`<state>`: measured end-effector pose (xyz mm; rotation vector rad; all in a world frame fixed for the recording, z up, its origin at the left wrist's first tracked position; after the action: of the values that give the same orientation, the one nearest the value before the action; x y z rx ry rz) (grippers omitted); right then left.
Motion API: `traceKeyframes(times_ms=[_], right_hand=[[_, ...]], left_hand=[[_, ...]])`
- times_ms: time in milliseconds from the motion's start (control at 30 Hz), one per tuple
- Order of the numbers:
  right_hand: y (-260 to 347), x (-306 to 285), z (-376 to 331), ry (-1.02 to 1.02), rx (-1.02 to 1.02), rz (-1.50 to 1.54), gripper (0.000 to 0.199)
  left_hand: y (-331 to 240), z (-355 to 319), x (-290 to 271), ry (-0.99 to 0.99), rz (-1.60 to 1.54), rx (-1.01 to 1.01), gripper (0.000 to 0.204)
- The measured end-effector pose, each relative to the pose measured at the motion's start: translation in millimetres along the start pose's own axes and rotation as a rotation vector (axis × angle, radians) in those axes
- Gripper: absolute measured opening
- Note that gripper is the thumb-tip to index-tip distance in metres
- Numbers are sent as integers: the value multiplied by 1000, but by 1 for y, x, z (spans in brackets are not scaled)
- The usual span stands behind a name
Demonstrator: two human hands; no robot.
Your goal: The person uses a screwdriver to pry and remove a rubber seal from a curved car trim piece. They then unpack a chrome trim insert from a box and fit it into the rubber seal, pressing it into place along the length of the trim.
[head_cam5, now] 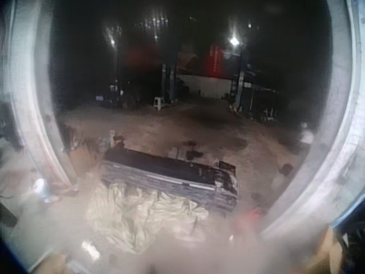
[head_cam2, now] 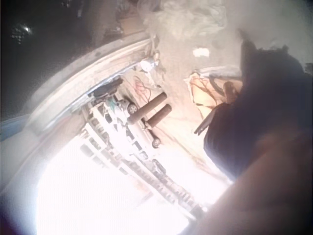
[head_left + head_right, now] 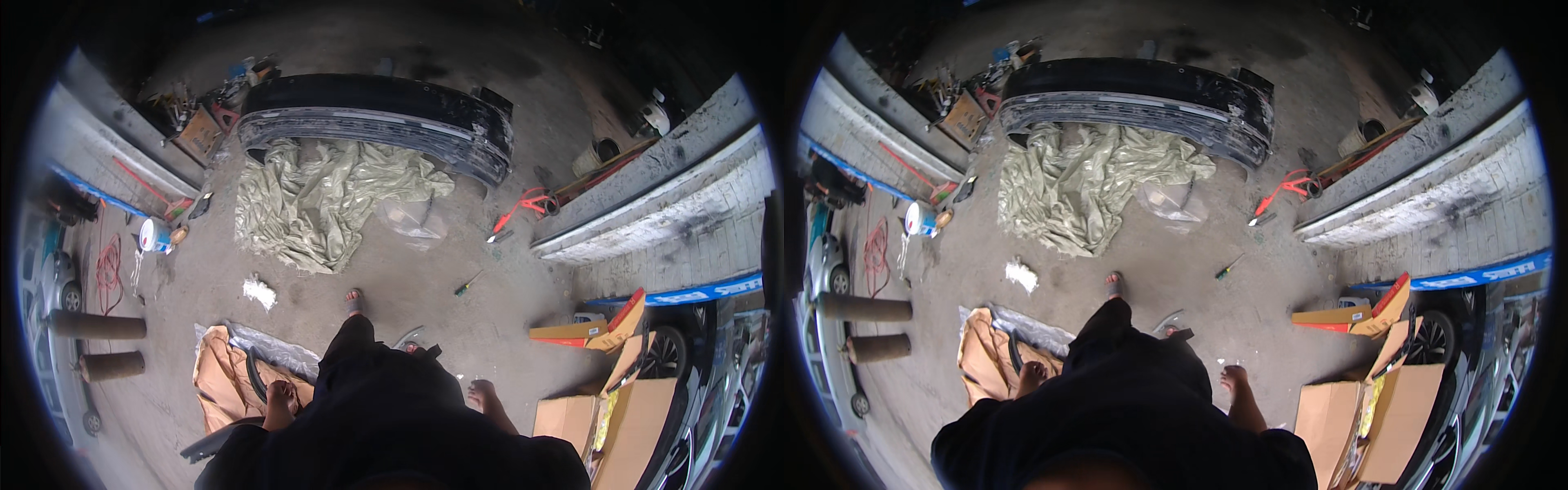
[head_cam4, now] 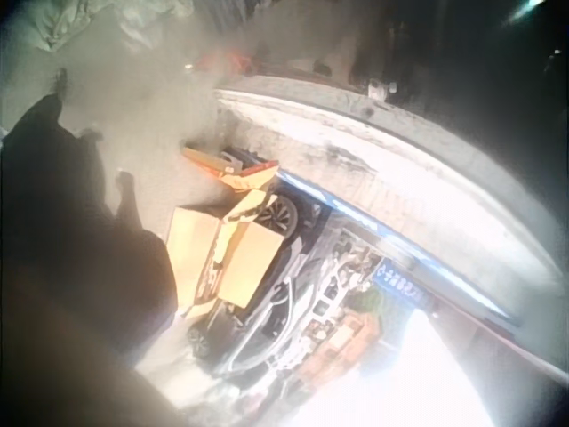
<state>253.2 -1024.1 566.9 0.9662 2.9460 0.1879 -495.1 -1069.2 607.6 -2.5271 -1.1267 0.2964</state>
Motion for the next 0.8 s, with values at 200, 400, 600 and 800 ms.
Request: traceKeyframes(times_ms=[200, 400, 600, 800], right_hand=[[25, 119, -46, -165, -343, -321, 16], [24, 180, -126, -244, -566, -452, 29], [-78, 168, -104, -172, -238, -61, 40], [-171, 119, -66, -329, -249, -82, 37]], left_hand=[[-101, 101, 70, 42, 59, -178, 25], [-255, 184, 199, 238, 342, -8, 19], [-329, 184, 322, 523, 538, 241, 59], [-299, 157, 361, 417, 1046, 52, 29]])
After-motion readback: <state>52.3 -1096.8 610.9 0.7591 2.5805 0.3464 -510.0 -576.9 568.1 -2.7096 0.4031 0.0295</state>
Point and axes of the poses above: each hand's wrist, its own z-axis towards the middle knuckle, its own x-axis out of the palm, y = z × x, the point moved 6 cm from there along z, towards the middle knuckle, and after that the axes turned 10 degrees about z, right-handed, at the moved point
